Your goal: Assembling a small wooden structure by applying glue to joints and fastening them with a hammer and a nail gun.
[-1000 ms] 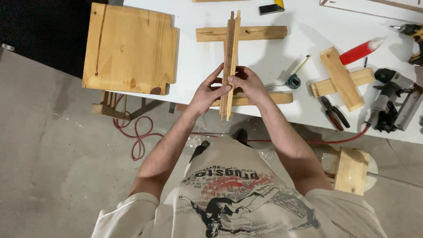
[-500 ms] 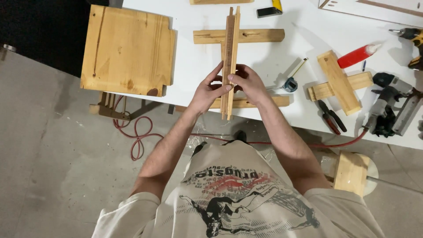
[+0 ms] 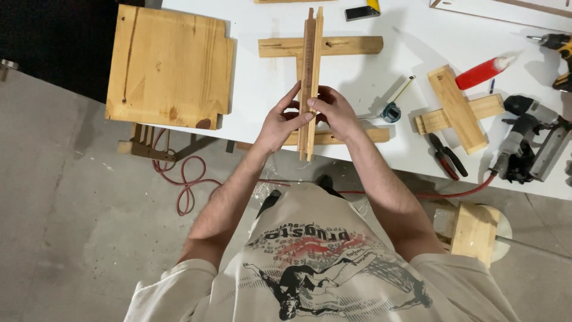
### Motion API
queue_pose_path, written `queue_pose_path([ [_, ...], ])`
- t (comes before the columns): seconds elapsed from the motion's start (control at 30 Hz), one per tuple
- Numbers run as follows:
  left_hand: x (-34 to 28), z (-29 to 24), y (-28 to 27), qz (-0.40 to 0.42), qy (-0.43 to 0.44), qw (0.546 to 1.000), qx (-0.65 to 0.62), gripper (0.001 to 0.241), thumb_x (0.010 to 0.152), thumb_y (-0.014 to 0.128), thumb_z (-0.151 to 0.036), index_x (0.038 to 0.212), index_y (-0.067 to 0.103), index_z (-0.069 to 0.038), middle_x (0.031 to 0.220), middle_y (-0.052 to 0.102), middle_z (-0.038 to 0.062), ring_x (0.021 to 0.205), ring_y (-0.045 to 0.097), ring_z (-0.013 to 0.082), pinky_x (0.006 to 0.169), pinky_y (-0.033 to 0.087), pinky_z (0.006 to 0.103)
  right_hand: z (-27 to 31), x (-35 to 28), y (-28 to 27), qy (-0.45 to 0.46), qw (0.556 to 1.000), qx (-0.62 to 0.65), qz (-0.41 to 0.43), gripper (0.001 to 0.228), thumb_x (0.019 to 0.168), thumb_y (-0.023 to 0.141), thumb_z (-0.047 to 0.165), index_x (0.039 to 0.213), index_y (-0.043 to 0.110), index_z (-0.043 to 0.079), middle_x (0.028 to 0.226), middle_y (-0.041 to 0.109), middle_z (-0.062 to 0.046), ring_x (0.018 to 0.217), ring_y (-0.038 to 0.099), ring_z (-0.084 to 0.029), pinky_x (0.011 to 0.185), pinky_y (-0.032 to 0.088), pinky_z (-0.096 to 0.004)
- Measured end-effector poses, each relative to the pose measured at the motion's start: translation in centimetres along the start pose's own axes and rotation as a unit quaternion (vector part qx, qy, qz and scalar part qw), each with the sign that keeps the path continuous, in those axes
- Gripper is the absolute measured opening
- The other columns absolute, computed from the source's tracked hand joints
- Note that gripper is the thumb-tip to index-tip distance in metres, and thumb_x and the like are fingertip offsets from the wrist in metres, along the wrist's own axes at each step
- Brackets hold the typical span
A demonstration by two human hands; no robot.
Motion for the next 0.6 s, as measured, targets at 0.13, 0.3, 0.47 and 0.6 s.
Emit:
queue_pose_path([
  [0.13,-0.4,-1.0,0.0,0.003,0.012,1.000,0.007,0.082,0.089,0.087,-0.021,0.157,0.041,-0.019,0.115,0.057,0.014,0.100,0.064,0.0217,0.080,0.062,0.0322,0.1,-0.1,0.1,-0.006,1.000,0.004,0.002,0.072,0.092,0.081,0.027,0.142,0.044,-0.010,0.104,0.055,-0.016,0.088,0.060,-0.024,0.054,0.056,-0.031],
  [0.3,-1.1,-2.9,0.9,0.010,0.025,1.000,0.013,0.083,0.088,0.087,-0.017,0.157,0.041,-0.018,0.118,0.058,0.017,0.105,0.065,0.0263,0.085,0.063,0.0380,0.6,-0.4,0.4,-0.016,1.000,-0.006,0.011,0.072,0.091,0.080,0.029,0.142,0.045,-0.009,0.103,0.056,-0.015,0.088,0.060,-0.024,0.055,0.055,-0.029],
  [0.47,-1.4,-3.6,0.9,0.016,0.040,0.999,0.013,0.082,0.089,0.086,-0.015,0.157,0.040,-0.018,0.120,0.057,0.018,0.107,0.065,0.0276,0.087,0.063,0.0397,0.6,-0.4,0.2,-0.023,1.000,-0.014,0.005,0.070,0.092,0.081,0.029,0.141,0.047,-0.007,0.105,0.057,-0.016,0.089,0.061,-0.024,0.056,0.054,-0.029],
  [0.6,-1.2,-2.9,0.7,0.022,0.054,0.998,-0.014,0.081,0.090,0.084,-0.010,0.157,0.040,-0.017,0.120,0.058,0.015,0.106,0.065,0.0240,0.087,0.063,0.0370,0.4,-0.7,0.0,-0.025,0.999,-0.040,-0.010,0.066,0.092,0.082,0.027,0.141,0.049,-0.005,0.112,0.058,-0.019,0.090,0.060,-0.025,0.057,0.055,-0.030],
])
Point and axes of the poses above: each hand's wrist, its own x-axis towards the middle knuckle, its own y-axis out of the palm, z = x × y, the point moved 10 cm from there along x, towards the middle knuckle
